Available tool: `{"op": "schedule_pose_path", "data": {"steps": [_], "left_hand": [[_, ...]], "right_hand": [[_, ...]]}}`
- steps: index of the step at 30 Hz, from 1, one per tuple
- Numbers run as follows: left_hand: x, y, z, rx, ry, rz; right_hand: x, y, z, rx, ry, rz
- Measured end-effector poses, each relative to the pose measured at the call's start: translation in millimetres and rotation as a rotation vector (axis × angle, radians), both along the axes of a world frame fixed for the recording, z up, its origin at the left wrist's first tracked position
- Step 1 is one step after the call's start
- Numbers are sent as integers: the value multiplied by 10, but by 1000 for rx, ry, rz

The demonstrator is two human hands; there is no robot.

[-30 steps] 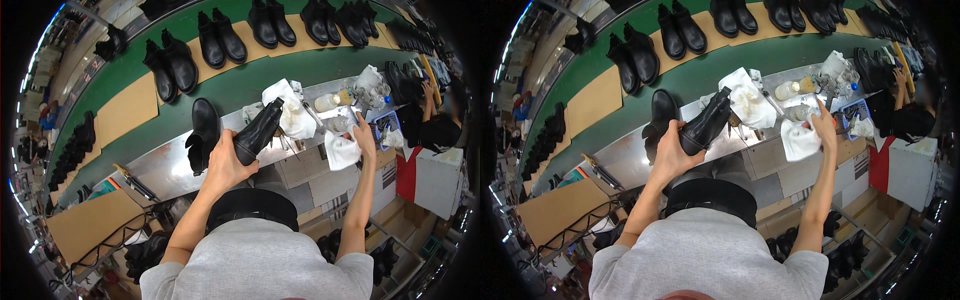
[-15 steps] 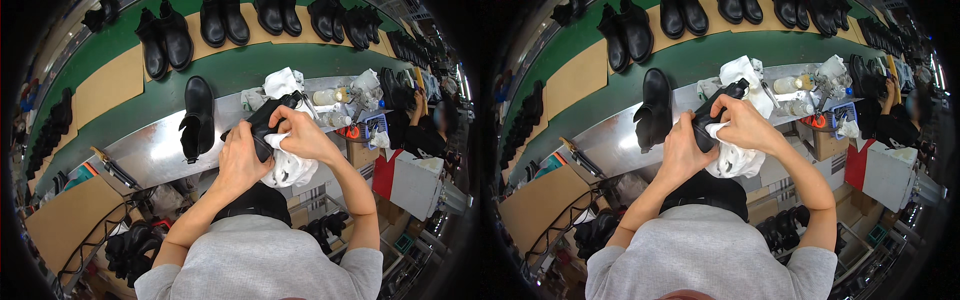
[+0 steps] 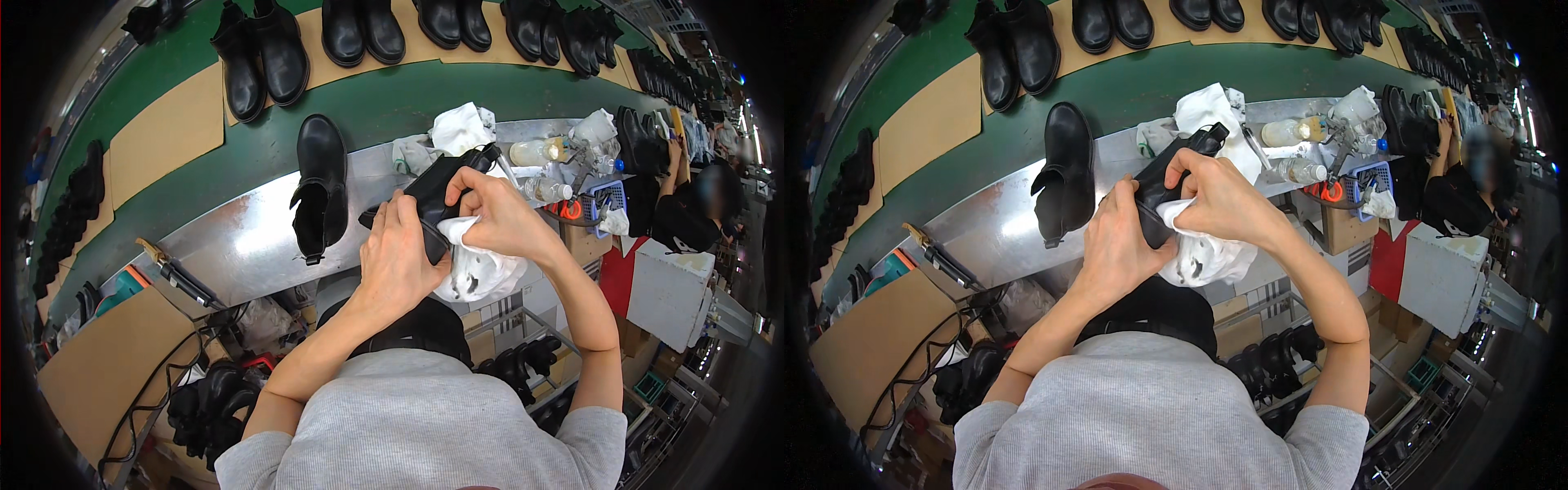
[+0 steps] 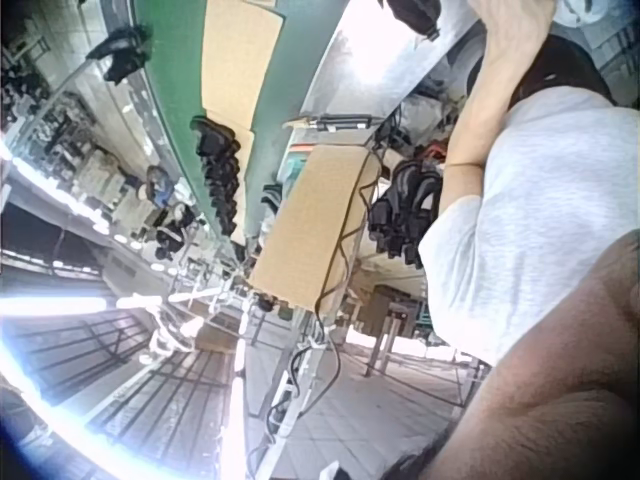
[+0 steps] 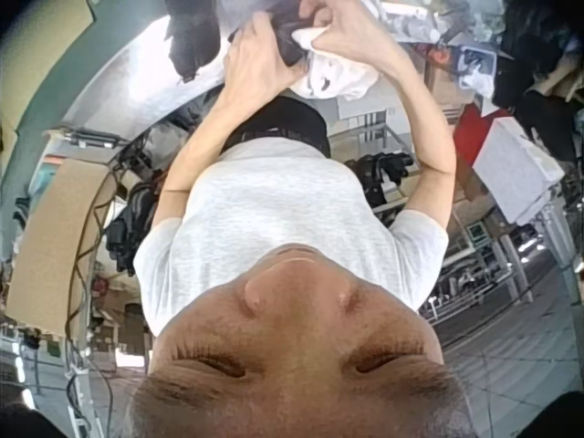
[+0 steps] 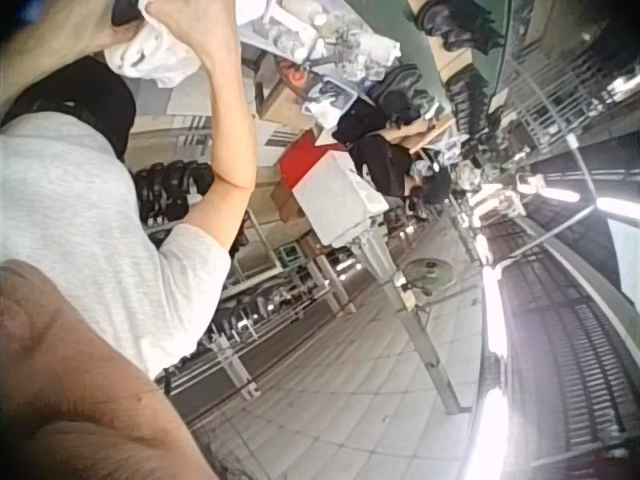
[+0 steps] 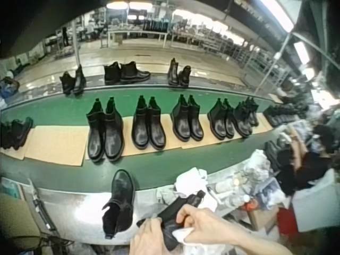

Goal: Inspecting, cleaning, and finishing boots on an assembly line using a cloth, fluid, and a heat gun.

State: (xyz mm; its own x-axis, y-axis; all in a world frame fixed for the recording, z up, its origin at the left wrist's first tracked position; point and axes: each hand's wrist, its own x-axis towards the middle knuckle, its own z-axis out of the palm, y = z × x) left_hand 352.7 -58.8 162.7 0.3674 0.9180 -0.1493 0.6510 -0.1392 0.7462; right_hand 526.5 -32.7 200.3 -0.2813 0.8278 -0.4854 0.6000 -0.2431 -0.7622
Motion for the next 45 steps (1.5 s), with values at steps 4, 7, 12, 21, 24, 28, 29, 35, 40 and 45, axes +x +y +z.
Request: {"op": "schedule_pose_path", "data": {"steps": [4,7,12,21,24,28,29,35,40,45], "left_hand": [[-13,-7,-19,21,11,-10],[-1,13,6,-1,21,-7],[-34,37,21,-34,-26,-33],[-37,45,-4,-23,-24,-26],[-10,45,3,-20,-18,-25],[-13,74,34,-47,-13,-25],[-18,70,31,-46,-13,-26],[-1,61,3,-38,10,-37],[-15,101,47,-63,-20,-26],[-64,222,57,-93,-39,-55]], "right_hand": [[-9,-33,-14,33,55,11],[-46,-41,-12,-35,-8,-86],[-13,-104,-64,52,133,-67],[-7,-115,-112,45,178,-93],[-21,-89,-92,-18,120,-158],[-60,-57,-37,-8,21,-146],[-39,-62,-39,9,48,-104],[-41,-29,-38,-25,64,-121],[-6,-18,-43,8,22,-52],[63,-42,-156,58,244,-54]]}}
